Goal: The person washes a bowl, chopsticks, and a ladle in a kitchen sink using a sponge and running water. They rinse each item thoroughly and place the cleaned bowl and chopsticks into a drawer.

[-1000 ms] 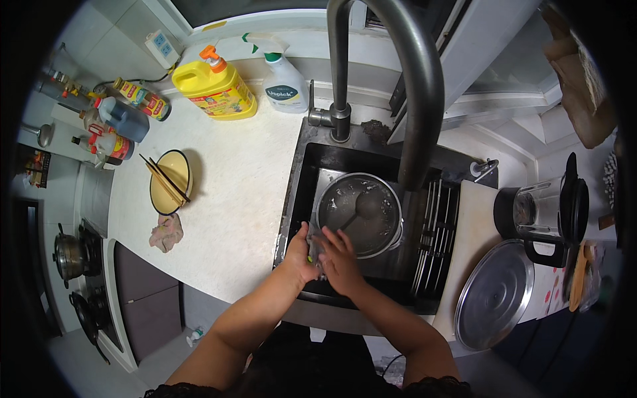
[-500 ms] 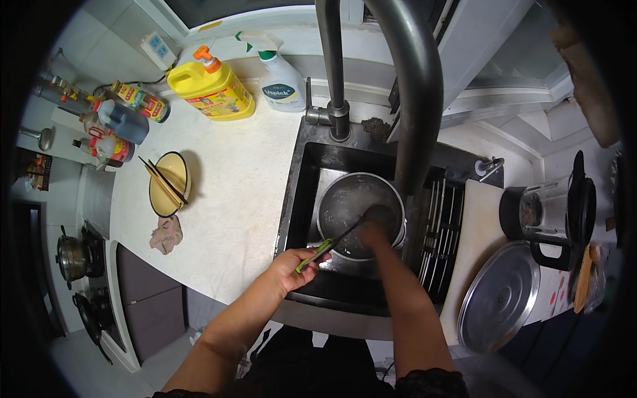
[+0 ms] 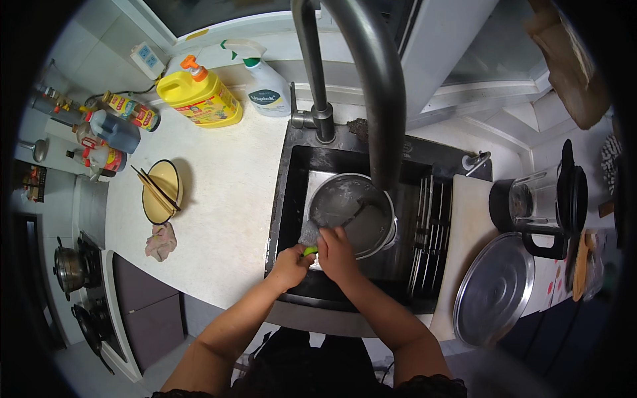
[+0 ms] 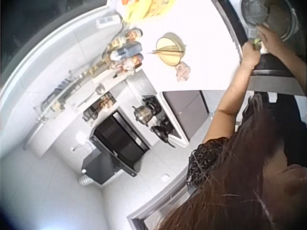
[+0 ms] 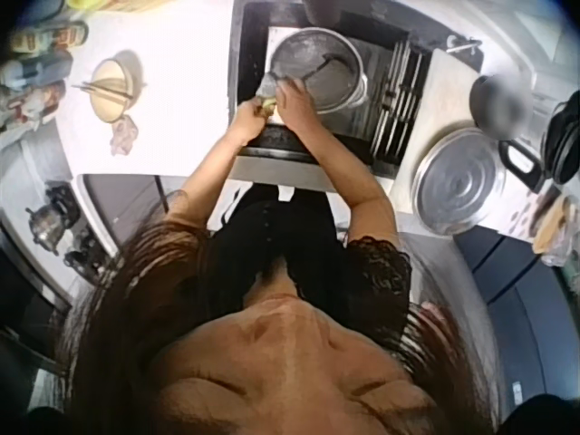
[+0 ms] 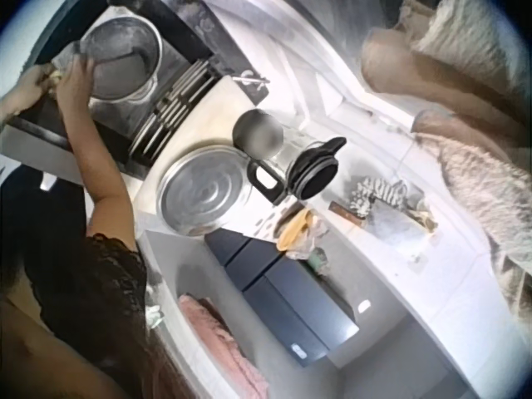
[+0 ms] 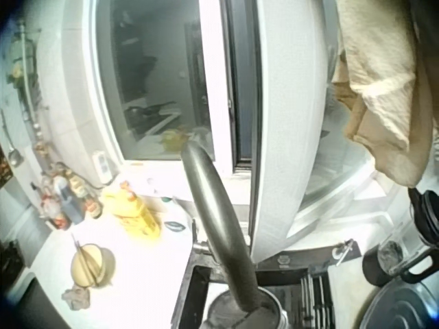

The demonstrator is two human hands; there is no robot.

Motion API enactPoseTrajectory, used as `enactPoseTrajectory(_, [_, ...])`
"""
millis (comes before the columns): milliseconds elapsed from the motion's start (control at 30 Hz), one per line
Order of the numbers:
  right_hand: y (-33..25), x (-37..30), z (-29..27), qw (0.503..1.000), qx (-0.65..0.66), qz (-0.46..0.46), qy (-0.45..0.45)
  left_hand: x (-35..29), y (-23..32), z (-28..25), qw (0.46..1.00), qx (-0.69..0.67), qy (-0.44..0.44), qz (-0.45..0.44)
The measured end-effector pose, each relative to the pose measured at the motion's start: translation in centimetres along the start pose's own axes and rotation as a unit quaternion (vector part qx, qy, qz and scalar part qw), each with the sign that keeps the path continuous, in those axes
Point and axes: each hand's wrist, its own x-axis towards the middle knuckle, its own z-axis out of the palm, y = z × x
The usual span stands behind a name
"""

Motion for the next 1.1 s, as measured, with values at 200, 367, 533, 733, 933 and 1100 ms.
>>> enactPoseTrajectory(200, [9.7,3.5,1.9,0.981,-0.18,0.063,0.018,-0.7,-4.2,0.2,0.999,0.006,0.03,0.04])
enactPoseTrajectory(367, [12.7,5.0,-2.4,0.949,-0.236,0.152,0.142,-3.0,-1.5,-1.6,0.995,0.061,0.08,-0.011])
enactPoseTrajectory(533, [21.3,3.5,1.6,0.933,-0.326,0.154,-0.016,-3.3,-0.5,-3.3,0.979,0.173,0.094,-0.045])
enactPoseTrajectory(733, [17.8,3.7,3.0,0.951,-0.167,0.226,-0.125,-4.1,-1.3,-4.5,0.991,0.068,0.036,-0.114])
enactPoseTrajectory(933, [10.4,3.1,3.7,0.96,-0.267,0.052,-0.068,-2.4,-2.1,-3.0,0.978,0.2,0.034,-0.043])
enactPoseTrajectory(1100, [18.0,4.8,6.5,0.873,-0.455,-0.156,-0.078,-2.0,-1.7,-2.8,0.974,0.216,0.016,-0.067])
